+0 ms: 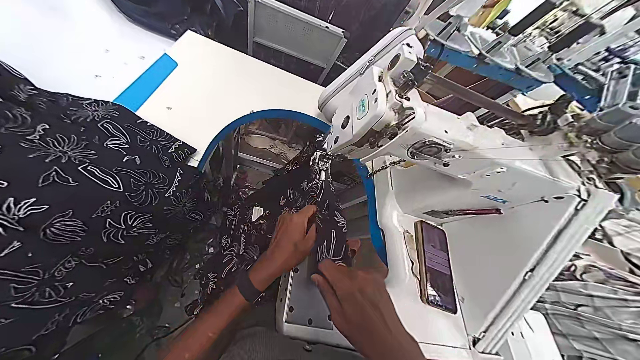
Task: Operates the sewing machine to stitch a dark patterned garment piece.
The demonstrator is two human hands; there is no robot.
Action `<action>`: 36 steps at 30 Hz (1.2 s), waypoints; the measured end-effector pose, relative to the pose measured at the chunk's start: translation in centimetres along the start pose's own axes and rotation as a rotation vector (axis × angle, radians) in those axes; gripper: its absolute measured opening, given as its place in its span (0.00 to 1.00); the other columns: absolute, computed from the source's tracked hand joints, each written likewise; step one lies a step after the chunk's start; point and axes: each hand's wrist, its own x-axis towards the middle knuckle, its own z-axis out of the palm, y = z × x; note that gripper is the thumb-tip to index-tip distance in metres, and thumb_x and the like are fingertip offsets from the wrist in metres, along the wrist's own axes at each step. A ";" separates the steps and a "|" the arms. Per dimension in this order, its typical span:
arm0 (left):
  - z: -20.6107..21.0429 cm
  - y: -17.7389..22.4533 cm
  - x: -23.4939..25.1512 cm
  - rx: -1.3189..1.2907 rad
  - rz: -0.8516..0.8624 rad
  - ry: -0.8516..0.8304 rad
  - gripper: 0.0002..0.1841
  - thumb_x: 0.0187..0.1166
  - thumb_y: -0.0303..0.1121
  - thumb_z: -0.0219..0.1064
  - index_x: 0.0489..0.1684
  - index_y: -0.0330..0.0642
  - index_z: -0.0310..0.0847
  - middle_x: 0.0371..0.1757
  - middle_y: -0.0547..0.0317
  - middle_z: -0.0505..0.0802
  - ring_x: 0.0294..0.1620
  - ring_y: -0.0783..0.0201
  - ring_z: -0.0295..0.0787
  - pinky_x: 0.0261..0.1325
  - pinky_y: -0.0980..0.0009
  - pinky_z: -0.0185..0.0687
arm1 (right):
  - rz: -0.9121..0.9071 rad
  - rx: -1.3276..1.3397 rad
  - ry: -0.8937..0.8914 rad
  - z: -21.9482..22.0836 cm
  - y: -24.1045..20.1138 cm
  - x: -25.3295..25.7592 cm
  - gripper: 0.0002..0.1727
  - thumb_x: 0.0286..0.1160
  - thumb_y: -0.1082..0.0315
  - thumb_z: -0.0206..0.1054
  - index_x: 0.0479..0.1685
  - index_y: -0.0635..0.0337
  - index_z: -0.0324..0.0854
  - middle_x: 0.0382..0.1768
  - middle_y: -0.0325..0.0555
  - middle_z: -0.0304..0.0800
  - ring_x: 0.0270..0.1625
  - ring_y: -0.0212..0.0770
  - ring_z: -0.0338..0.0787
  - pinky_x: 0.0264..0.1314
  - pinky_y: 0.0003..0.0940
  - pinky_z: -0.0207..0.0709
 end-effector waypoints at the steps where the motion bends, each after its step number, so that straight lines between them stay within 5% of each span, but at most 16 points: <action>1: -0.5 0.1 -0.2 -0.005 -0.017 -0.039 0.18 0.81 0.27 0.56 0.61 0.29 0.85 0.39 0.39 0.94 0.40 0.46 0.92 0.47 0.47 0.82 | 0.028 0.000 -0.052 0.4 0.0 -0.2 0.17 0.72 0.59 0.60 0.21 0.59 0.83 0.09 0.44 0.75 0.12 0.47 0.83 0.10 0.42 0.69; 3: -0.5 -0.2 -0.5 -0.030 -0.019 -0.062 0.21 0.84 0.29 0.56 0.70 0.29 0.82 0.43 0.38 0.95 0.43 0.44 0.93 0.50 0.46 0.82 | 0.091 0.019 -0.173 0.2 0.0 -0.1 0.15 0.74 0.60 0.63 0.25 0.62 0.84 0.11 0.48 0.78 0.15 0.52 0.86 0.13 0.47 0.73; 9: -1.2 -0.3 0.1 0.056 0.014 -0.145 0.16 0.84 0.29 0.55 0.55 0.27 0.84 0.25 0.40 0.88 0.30 0.41 0.88 0.41 0.43 0.79 | 0.166 0.014 -0.400 -1.8 -1.4 1.6 0.14 0.75 0.62 0.67 0.28 0.65 0.85 0.15 0.54 0.83 0.21 0.59 0.90 0.19 0.52 0.76; 13: -1.2 -0.6 -0.2 0.028 0.018 -0.189 0.21 0.84 0.29 0.55 0.71 0.28 0.81 0.30 0.38 0.92 0.34 0.39 0.91 0.45 0.42 0.81 | 0.181 -0.019 -0.457 -3.1 -1.4 2.0 0.15 0.75 0.61 0.67 0.29 0.65 0.86 0.14 0.55 0.83 0.21 0.60 0.90 0.21 0.53 0.77; 17: -1.0 -0.9 -0.2 0.068 0.092 -0.154 0.18 0.84 0.29 0.54 0.56 0.28 0.88 0.21 0.42 0.87 0.26 0.41 0.87 0.35 0.44 0.78 | 0.158 0.066 -0.581 -3.1 -1.3 1.8 0.15 0.79 0.63 0.64 0.31 0.67 0.87 0.20 0.58 0.87 0.27 0.62 0.92 0.28 0.58 0.79; 21: -1.1 -0.6 -1.2 0.089 0.132 -0.216 0.13 0.81 0.26 0.56 0.32 0.28 0.84 0.17 0.42 0.83 0.22 0.42 0.85 0.31 0.46 0.75 | 0.121 0.006 -0.429 -3.5 -1.3 1.5 0.13 0.76 0.64 0.65 0.28 0.64 0.85 0.13 0.52 0.82 0.19 0.56 0.89 0.19 0.50 0.76; 30: -0.8 -2.0 -0.5 -0.048 0.158 -0.162 0.15 0.84 0.29 0.54 0.31 0.32 0.84 0.16 0.49 0.80 0.19 0.52 0.79 0.27 0.54 0.70 | 0.211 -0.194 -0.258 -1.4 -2.0 2.3 0.08 0.57 0.75 0.71 0.35 0.68 0.88 0.22 0.56 0.87 0.19 0.56 0.90 0.16 0.47 0.77; 36: -0.2 -2.3 1.5 -0.089 0.131 -0.102 0.15 0.83 0.28 0.54 0.28 0.31 0.83 0.18 0.49 0.80 0.22 0.52 0.79 0.30 0.53 0.71 | 0.135 -0.275 0.196 4.3 1.1 4.2 0.05 0.50 0.79 0.68 0.23 0.65 0.88 0.29 0.55 0.90 0.25 0.53 0.92 0.15 0.43 0.77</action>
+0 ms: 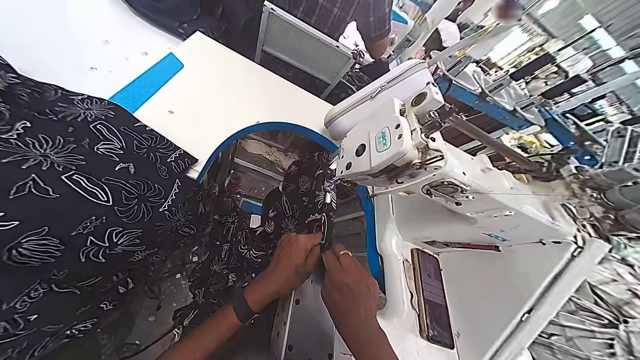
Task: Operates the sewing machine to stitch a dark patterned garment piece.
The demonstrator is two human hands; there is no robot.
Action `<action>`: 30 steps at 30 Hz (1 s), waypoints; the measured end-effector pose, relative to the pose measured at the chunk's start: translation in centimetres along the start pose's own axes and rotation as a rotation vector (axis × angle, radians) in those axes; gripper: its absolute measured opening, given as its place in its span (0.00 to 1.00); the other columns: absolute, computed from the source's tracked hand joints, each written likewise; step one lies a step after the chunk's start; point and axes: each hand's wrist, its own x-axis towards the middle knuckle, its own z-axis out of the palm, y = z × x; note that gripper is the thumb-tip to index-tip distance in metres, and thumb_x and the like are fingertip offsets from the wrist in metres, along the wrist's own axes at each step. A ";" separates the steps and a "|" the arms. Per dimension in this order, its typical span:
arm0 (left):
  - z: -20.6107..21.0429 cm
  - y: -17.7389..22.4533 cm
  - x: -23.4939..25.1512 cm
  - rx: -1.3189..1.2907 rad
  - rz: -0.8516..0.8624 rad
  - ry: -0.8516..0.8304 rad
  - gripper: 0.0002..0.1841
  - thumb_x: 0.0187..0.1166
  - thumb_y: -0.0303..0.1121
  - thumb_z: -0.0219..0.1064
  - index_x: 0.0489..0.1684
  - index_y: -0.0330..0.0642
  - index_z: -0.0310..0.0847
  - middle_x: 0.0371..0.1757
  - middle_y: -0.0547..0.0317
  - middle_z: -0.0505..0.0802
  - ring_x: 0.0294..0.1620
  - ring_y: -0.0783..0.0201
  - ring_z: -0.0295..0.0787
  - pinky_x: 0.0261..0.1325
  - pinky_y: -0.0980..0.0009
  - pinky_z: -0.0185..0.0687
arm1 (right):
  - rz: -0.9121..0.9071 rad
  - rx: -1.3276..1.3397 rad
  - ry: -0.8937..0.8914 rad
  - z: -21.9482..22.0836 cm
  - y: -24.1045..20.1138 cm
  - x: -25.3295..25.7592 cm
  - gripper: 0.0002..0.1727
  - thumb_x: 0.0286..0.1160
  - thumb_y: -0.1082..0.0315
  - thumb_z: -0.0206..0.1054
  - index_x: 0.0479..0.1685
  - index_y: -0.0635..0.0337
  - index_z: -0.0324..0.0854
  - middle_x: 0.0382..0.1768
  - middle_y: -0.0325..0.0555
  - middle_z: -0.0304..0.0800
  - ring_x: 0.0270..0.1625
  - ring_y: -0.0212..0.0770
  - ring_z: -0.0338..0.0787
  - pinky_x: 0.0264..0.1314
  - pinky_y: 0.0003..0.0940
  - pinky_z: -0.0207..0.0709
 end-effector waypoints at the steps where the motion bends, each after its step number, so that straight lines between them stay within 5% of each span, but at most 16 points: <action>1: -0.1 0.0 0.5 0.006 -0.011 -0.005 0.15 0.83 0.28 0.53 0.29 0.31 0.83 0.19 0.48 0.81 0.24 0.51 0.80 0.32 0.52 0.71 | 0.012 0.034 0.069 1.1 0.1 0.2 0.06 0.52 0.79 0.66 0.23 0.65 0.88 0.29 0.55 0.90 0.26 0.53 0.92 0.16 0.42 0.77; 3: -0.3 0.3 0.1 0.019 -0.053 -0.021 0.16 0.87 0.30 0.52 0.42 0.29 0.85 0.28 0.43 0.87 0.32 0.46 0.87 0.40 0.47 0.76 | 0.089 0.092 0.109 2.1 0.3 -0.9 0.09 0.56 0.77 0.61 0.24 0.64 0.90 0.29 0.54 0.90 0.30 0.54 0.92 0.21 0.45 0.79; 5: -0.4 1.2 -1.7 0.034 -0.064 0.018 0.18 0.89 0.32 0.53 0.61 0.31 0.87 0.39 0.41 0.95 0.41 0.44 0.94 0.48 0.43 0.85 | 0.236 0.053 -0.088 0.7 1.1 -2.4 0.10 0.57 0.77 0.65 0.30 0.65 0.93 0.33 0.60 0.92 0.36 0.62 0.94 0.28 0.54 0.83; 8: -0.3 0.8 -4.6 0.063 -0.098 0.069 0.18 0.85 0.33 0.57 0.59 0.33 0.89 0.29 0.46 0.94 0.28 0.50 0.91 0.35 0.48 0.84 | 0.586 0.063 -0.986 -0.3 4.6 -1.3 0.17 0.79 0.66 0.64 0.58 0.68 0.87 0.59 0.71 0.89 0.65 0.71 0.87 0.61 0.69 0.77; 10: 0.0 0.8 -5.9 0.085 -0.106 0.062 0.17 0.84 0.33 0.57 0.57 0.33 0.89 0.24 0.49 0.91 0.22 0.55 0.88 0.29 0.55 0.82 | 0.605 0.239 -1.180 2.1 8.6 -2.1 0.21 0.79 0.60 0.68 0.57 0.71 0.85 0.59 0.72 0.88 0.67 0.70 0.85 0.68 0.70 0.73; 12: 0.1 1.2 -5.8 0.126 -0.035 0.130 0.16 0.82 0.33 0.58 0.51 0.33 0.91 0.20 0.53 0.89 0.17 0.60 0.84 0.24 0.60 0.79 | 0.652 0.556 -0.857 2.7 10.9 -2.9 0.11 0.76 0.68 0.69 0.41 0.71 0.88 0.38 0.60 0.91 0.44 0.54 0.90 0.53 0.54 0.80; 13: 0.2 1.3 -5.8 0.127 -0.016 0.159 0.16 0.82 0.33 0.58 0.49 0.33 0.91 0.20 0.54 0.89 0.17 0.62 0.83 0.24 0.62 0.78 | 0.712 0.834 -0.588 2.5 11.1 -3.7 0.06 0.75 0.74 0.67 0.35 0.68 0.87 0.28 0.47 0.89 0.31 0.38 0.88 0.40 0.36 0.82; 15: 0.8 0.9 -6.2 0.098 -0.010 0.189 0.16 0.82 0.34 0.58 0.45 0.34 0.91 0.19 0.56 0.87 0.17 0.65 0.80 0.24 0.65 0.75 | 0.828 1.426 -0.196 1.0 9.3 -5.4 0.09 0.75 0.79 0.59 0.40 0.63 0.86 0.31 0.38 0.94 0.32 0.28 0.93 0.37 0.27 0.89; 17: 1.3 0.7 -6.4 0.078 -0.011 0.180 0.15 0.82 0.34 0.58 0.43 0.33 0.91 0.19 0.56 0.87 0.17 0.66 0.80 0.24 0.65 0.75 | 0.716 1.602 -0.174 -1.7 6.3 -7.3 0.09 0.74 0.75 0.61 0.41 0.56 0.87 0.34 0.27 0.94 0.39 0.22 0.92 0.46 0.26 0.86; 19: 1.8 1.0 -6.5 0.078 -0.027 0.181 0.15 0.82 0.32 0.58 0.42 0.32 0.90 0.20 0.55 0.88 0.18 0.65 0.81 0.25 0.64 0.76 | 0.459 1.436 -0.382 -4.3 4.4 -8.8 0.09 0.81 0.71 0.58 0.46 0.64 0.84 0.33 0.29 0.89 0.39 0.21 0.88 0.49 0.26 0.82; 21: 2.0 1.1 -6.5 0.100 -0.048 0.202 0.15 0.83 0.34 0.57 0.41 0.35 0.90 0.18 0.58 0.85 0.17 0.67 0.78 0.24 0.67 0.74 | 0.371 0.964 -0.485 -6.2 4.0 -8.8 0.18 0.84 0.70 0.60 0.59 0.78 0.82 0.29 0.55 0.91 0.32 0.48 0.93 0.41 0.49 0.85; 23: 1.7 1.5 -6.1 0.112 -0.038 0.211 0.15 0.82 0.36 0.58 0.40 0.36 0.90 0.16 0.60 0.84 0.15 0.68 0.77 0.22 0.69 0.72 | 0.426 0.537 -0.485 -8.1 4.3 -7.5 0.23 0.84 0.65 0.61 0.68 0.77 0.79 0.28 0.65 0.92 0.31 0.67 0.93 0.36 0.66 0.83; 27: 1.7 2.3 -7.5 0.074 0.014 0.102 0.14 0.82 0.35 0.62 0.48 0.34 0.91 0.25 0.52 0.92 0.23 0.61 0.87 0.30 0.62 0.82 | 0.045 0.241 -0.275 -10.1 2.5 -6.1 0.09 0.72 0.73 0.65 0.35 0.65 0.91 0.23 0.51 0.91 0.23 0.50 0.92 0.20 0.45 0.82; 30: 2.3 1.4 -7.1 0.130 0.099 0.164 0.09 0.69 0.25 0.62 0.19 0.33 0.81 0.13 0.51 0.81 0.14 0.56 0.81 0.21 0.58 0.71 | -0.189 0.169 -0.257 -7.2 -1.9 -5.1 0.05 0.62 0.74 0.65 0.27 0.60 0.87 0.18 0.46 0.83 0.17 0.43 0.86 0.13 0.33 0.72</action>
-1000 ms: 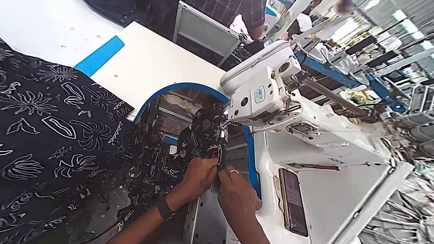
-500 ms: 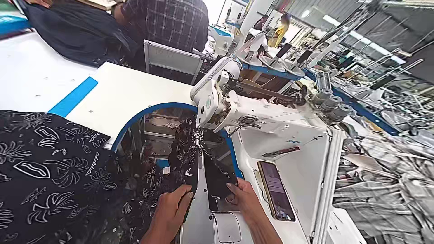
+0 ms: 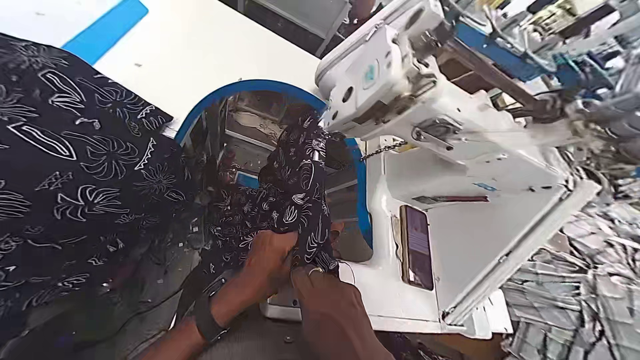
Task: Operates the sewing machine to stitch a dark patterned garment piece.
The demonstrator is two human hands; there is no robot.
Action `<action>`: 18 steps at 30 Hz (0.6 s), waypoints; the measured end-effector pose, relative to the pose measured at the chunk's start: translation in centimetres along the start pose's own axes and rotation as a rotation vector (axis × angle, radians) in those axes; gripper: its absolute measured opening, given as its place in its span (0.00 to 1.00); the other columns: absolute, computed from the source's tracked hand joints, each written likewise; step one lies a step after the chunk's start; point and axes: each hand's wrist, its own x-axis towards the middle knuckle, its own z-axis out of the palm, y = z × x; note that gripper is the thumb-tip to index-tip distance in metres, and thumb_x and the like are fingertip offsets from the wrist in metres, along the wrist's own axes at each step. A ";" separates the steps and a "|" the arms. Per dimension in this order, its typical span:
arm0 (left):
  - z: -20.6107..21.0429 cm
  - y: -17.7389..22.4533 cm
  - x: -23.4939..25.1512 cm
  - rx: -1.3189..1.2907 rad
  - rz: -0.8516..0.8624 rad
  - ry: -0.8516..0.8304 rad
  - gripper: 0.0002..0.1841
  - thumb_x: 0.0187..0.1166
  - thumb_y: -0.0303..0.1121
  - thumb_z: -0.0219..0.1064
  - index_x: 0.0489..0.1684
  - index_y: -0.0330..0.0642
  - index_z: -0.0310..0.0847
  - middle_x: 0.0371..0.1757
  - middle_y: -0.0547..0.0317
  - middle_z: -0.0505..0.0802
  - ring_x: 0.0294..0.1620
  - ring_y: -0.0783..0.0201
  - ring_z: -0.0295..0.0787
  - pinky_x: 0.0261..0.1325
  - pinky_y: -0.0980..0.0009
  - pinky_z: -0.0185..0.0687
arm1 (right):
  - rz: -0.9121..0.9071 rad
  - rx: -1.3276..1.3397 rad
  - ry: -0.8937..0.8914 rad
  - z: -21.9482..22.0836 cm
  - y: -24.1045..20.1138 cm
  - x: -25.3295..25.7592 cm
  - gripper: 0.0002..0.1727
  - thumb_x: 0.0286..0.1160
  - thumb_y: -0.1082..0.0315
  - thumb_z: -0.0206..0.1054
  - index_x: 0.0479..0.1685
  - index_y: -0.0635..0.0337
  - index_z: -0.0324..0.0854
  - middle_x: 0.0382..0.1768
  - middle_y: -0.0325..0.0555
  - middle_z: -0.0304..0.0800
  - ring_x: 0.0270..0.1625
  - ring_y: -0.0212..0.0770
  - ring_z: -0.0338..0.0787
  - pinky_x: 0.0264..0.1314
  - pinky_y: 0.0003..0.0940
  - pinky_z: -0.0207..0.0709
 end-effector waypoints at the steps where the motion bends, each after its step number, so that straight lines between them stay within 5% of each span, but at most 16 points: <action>1: 0.0 -0.4 0.4 -0.002 0.005 0.021 0.10 0.68 0.25 0.61 0.16 0.35 0.79 0.12 0.52 0.80 0.14 0.56 0.80 0.21 0.59 0.70 | -0.006 -0.020 -0.014 0.6 -0.2 0.6 0.05 0.63 0.74 0.65 0.28 0.59 0.87 0.18 0.46 0.83 0.16 0.42 0.86 0.12 0.32 0.72; 6: 0.2 -1.4 2.8 -0.029 -0.049 0.049 0.12 0.73 0.28 0.58 0.20 0.35 0.82 0.12 0.51 0.81 0.15 0.53 0.82 0.20 0.55 0.70 | 0.102 -0.085 -0.135 -0.2 0.0 2.7 0.06 0.58 0.79 0.69 0.33 0.64 0.89 0.26 0.54 0.90 0.23 0.50 0.92 0.15 0.39 0.78; 9: 0.3 -2.0 4.0 -0.048 -0.028 0.088 0.14 0.78 0.31 0.56 0.32 0.36 0.88 0.12 0.55 0.81 0.12 0.59 0.79 0.17 0.61 0.70 | 0.175 -0.143 -0.061 -0.5 0.2 3.7 0.06 0.64 0.76 0.68 0.34 0.66 0.90 0.24 0.53 0.90 0.21 0.48 0.91 0.17 0.36 0.79; 13: 1.0 -1.7 3.2 0.031 0.067 0.180 0.11 0.73 0.29 0.58 0.20 0.40 0.78 0.08 0.60 0.73 0.07 0.64 0.71 0.12 0.70 0.62 | 0.150 -0.215 -0.007 0.7 0.3 3.9 0.12 0.65 0.76 0.67 0.43 0.69 0.93 0.21 0.50 0.89 0.16 0.42 0.86 0.16 0.30 0.75; 18: 1.1 -1.7 3.9 0.045 0.069 0.214 0.12 0.74 0.31 0.59 0.19 0.42 0.81 0.13 0.60 0.80 0.14 0.65 0.79 0.18 0.71 0.71 | 0.160 -0.315 0.055 1.5 1.3 5.0 0.14 0.66 0.76 0.66 0.46 0.68 0.94 0.19 0.47 0.88 0.14 0.39 0.84 0.15 0.28 0.72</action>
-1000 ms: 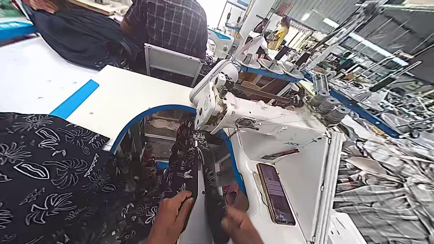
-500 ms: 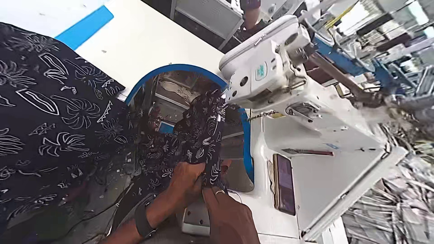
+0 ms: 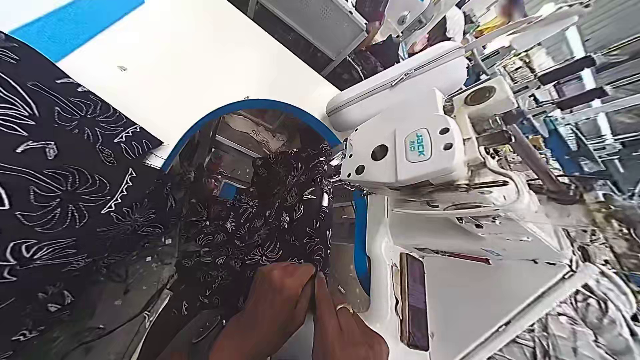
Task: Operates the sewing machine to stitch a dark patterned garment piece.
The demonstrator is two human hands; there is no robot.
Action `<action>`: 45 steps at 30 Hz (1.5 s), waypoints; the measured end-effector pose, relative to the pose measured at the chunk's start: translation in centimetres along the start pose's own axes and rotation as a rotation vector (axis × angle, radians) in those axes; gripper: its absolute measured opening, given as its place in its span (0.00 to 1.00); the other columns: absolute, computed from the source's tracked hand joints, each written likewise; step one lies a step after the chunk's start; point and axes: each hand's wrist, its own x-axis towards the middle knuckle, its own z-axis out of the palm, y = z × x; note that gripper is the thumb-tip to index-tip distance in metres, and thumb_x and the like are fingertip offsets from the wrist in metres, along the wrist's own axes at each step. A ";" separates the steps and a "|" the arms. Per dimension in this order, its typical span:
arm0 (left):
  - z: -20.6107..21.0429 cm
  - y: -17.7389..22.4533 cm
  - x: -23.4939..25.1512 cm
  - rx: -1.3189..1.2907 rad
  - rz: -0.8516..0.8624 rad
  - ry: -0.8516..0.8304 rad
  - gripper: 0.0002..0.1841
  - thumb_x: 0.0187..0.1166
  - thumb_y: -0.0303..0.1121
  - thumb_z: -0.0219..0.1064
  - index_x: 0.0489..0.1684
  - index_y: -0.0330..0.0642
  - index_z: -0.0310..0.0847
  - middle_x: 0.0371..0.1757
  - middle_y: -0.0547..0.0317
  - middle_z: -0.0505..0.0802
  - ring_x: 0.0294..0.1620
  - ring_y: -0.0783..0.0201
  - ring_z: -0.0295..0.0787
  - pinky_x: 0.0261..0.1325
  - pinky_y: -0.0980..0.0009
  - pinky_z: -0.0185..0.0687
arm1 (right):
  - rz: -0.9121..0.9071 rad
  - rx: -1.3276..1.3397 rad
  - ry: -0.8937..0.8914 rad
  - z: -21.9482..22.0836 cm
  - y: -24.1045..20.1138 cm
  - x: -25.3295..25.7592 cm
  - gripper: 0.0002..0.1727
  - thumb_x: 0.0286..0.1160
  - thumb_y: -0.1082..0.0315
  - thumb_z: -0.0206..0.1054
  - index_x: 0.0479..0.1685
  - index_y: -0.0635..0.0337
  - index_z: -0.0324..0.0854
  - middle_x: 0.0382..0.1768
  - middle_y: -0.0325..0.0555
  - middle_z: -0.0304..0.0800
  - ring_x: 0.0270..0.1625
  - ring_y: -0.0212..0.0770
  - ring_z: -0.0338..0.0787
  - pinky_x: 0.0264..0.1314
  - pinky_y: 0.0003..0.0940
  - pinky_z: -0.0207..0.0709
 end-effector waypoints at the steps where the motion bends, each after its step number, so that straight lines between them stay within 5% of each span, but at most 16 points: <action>1: 0.1 -0.1 0.0 -0.013 0.002 0.004 0.13 0.75 0.31 0.59 0.20 0.42 0.83 0.14 0.60 0.83 0.16 0.65 0.81 0.20 0.71 0.73 | 0.002 -0.016 0.010 0.2 0.1 0.2 0.14 0.66 0.76 0.66 0.47 0.68 0.94 0.18 0.46 0.87 0.14 0.39 0.83 0.15 0.28 0.70; 6: 1.2 -1.2 1.0 -0.110 -0.041 0.047 0.15 0.77 0.30 0.58 0.31 0.37 0.93 0.18 0.57 0.90 0.19 0.65 0.86 0.23 0.69 0.77 | 0.021 -0.065 0.050 1.7 0.5 2.3 0.16 0.68 0.75 0.65 0.50 0.69 0.93 0.15 0.44 0.83 0.12 0.39 0.80 0.12 0.28 0.65; 10: 2.3 -2.2 3.1 -0.184 -0.099 0.060 0.14 0.79 0.30 0.58 0.28 0.38 0.90 0.16 0.58 0.86 0.16 0.66 0.82 0.21 0.69 0.73 | 0.060 -0.074 0.122 3.4 1.1 4.2 0.15 0.69 0.74 0.63 0.48 0.69 0.93 0.15 0.44 0.82 0.11 0.39 0.79 0.10 0.29 0.63; 12: 2.4 -2.2 4.0 -0.172 -0.118 0.029 0.14 0.81 0.31 0.57 0.25 0.38 0.85 0.12 0.59 0.79 0.13 0.65 0.75 0.18 0.68 0.66 | 0.104 -0.034 0.158 4.1 1.6 4.1 0.14 0.71 0.73 0.61 0.42 0.69 0.93 0.16 0.47 0.84 0.12 0.41 0.81 0.09 0.32 0.65; 15: 1.0 -1.3 3.3 -0.124 -0.117 -0.059 0.15 0.80 0.30 0.57 0.38 0.34 0.93 0.11 0.58 0.80 0.10 0.62 0.75 0.15 0.65 0.68 | 0.148 0.038 0.094 3.1 1.6 2.2 0.13 0.67 0.69 0.60 0.29 0.67 0.89 0.16 0.49 0.84 0.13 0.42 0.83 0.10 0.33 0.67; 20: 0.7 -1.9 2.5 -0.212 -0.105 -0.101 0.14 0.76 0.28 0.56 0.18 0.39 0.80 0.11 0.59 0.77 0.11 0.63 0.73 0.17 0.66 0.64 | -0.023 -0.055 0.049 2.6 0.9 2.9 0.09 0.66 0.72 0.63 0.29 0.64 0.89 0.18 0.46 0.83 0.14 0.40 0.82 0.10 0.30 0.67; 24: 1.1 -2.4 3.8 -0.275 -0.175 -0.096 0.14 0.79 0.28 0.56 0.23 0.35 0.83 0.14 0.55 0.80 0.16 0.59 0.78 0.24 0.61 0.70 | -0.062 -0.120 0.105 3.8 1.4 4.6 0.07 0.62 0.73 0.64 0.24 0.64 0.86 0.16 0.49 0.81 0.14 0.45 0.83 0.09 0.33 0.66; 29: 1.3 -1.1 2.7 -0.040 -0.112 0.030 0.14 0.76 0.30 0.58 0.30 0.36 0.91 0.11 0.57 0.81 0.10 0.60 0.78 0.15 0.64 0.70 | -0.018 -0.127 0.210 4.6 2.2 3.0 0.10 0.63 0.72 0.62 0.19 0.60 0.86 0.15 0.47 0.81 0.15 0.44 0.83 0.10 0.33 0.65; 32: 1.6 -1.5 3.3 -0.106 -0.151 -0.007 0.14 0.79 0.29 0.57 0.34 0.35 0.91 0.14 0.55 0.84 0.14 0.60 0.80 0.20 0.62 0.73 | -0.016 -0.080 0.276 5.4 2.5 2.8 0.10 0.63 0.72 0.63 0.19 0.59 0.87 0.21 0.50 0.87 0.18 0.46 0.87 0.11 0.34 0.68; 35: 2.1 -1.7 4.2 -0.141 -0.158 0.002 0.15 0.79 0.28 0.56 0.35 0.31 0.90 0.17 0.52 0.85 0.17 0.59 0.81 0.24 0.62 0.73 | 0.016 -0.008 0.313 6.7 2.9 3.4 0.09 0.63 0.73 0.65 0.23 0.60 0.91 0.40 0.56 0.97 0.29 0.52 0.94 0.19 0.40 0.78; 38: 0.6 -0.2 3.0 -0.131 -0.216 -0.081 0.17 0.84 0.30 0.56 0.48 0.30 0.92 0.21 0.50 0.90 0.21 0.55 0.87 0.28 0.56 0.81 | 0.195 0.054 0.185 7.1 2.9 0.5 0.09 0.63 0.71 0.66 0.29 0.62 0.93 0.42 0.58 0.96 0.36 0.58 0.95 0.27 0.49 0.83; 40: -0.3 0.1 1.8 -0.117 -0.239 -0.112 0.17 0.83 0.31 0.56 0.51 0.32 0.92 0.18 0.52 0.87 0.17 0.57 0.83 0.24 0.58 0.77 | 0.392 0.164 -0.243 6.6 3.9 -1.2 0.09 0.69 0.70 0.69 0.35 0.64 0.94 0.39 0.64 0.93 0.40 0.65 0.95 0.33 0.61 0.84; 42: -1.1 0.4 0.4 -0.121 -0.247 -0.195 0.17 0.85 0.31 0.56 0.53 0.32 0.91 0.19 0.52 0.87 0.18 0.58 0.81 0.26 0.59 0.77 | 0.534 0.463 -0.753 7.1 7.3 -2.1 0.13 0.79 0.66 0.67 0.44 0.69 0.91 0.42 0.68 0.93 0.49 0.68 0.92 0.52 0.69 0.79; 43: -1.3 0.6 0.1 -0.113 -0.226 -0.209 0.17 0.85 0.31 0.56 0.52 0.32 0.91 0.18 0.53 0.86 0.17 0.59 0.80 0.26 0.61 0.75 | 0.480 0.631 -0.738 7.7 9.3 -3.1 0.13 0.79 0.67 0.67 0.39 0.70 0.90 0.35 0.64 0.92 0.43 0.62 0.91 0.50 0.65 0.79; 45: -1.3 1.0 0.2 -0.082 -0.175 -0.170 0.17 0.84 0.31 0.56 0.52 0.32 0.92 0.16 0.54 0.85 0.15 0.60 0.79 0.23 0.61 0.74 | 0.274 0.804 -0.381 6.2 10.6 -4.1 0.13 0.75 0.66 0.66 0.31 0.68 0.90 0.28 0.52 0.90 0.36 0.45 0.90 0.44 0.47 0.81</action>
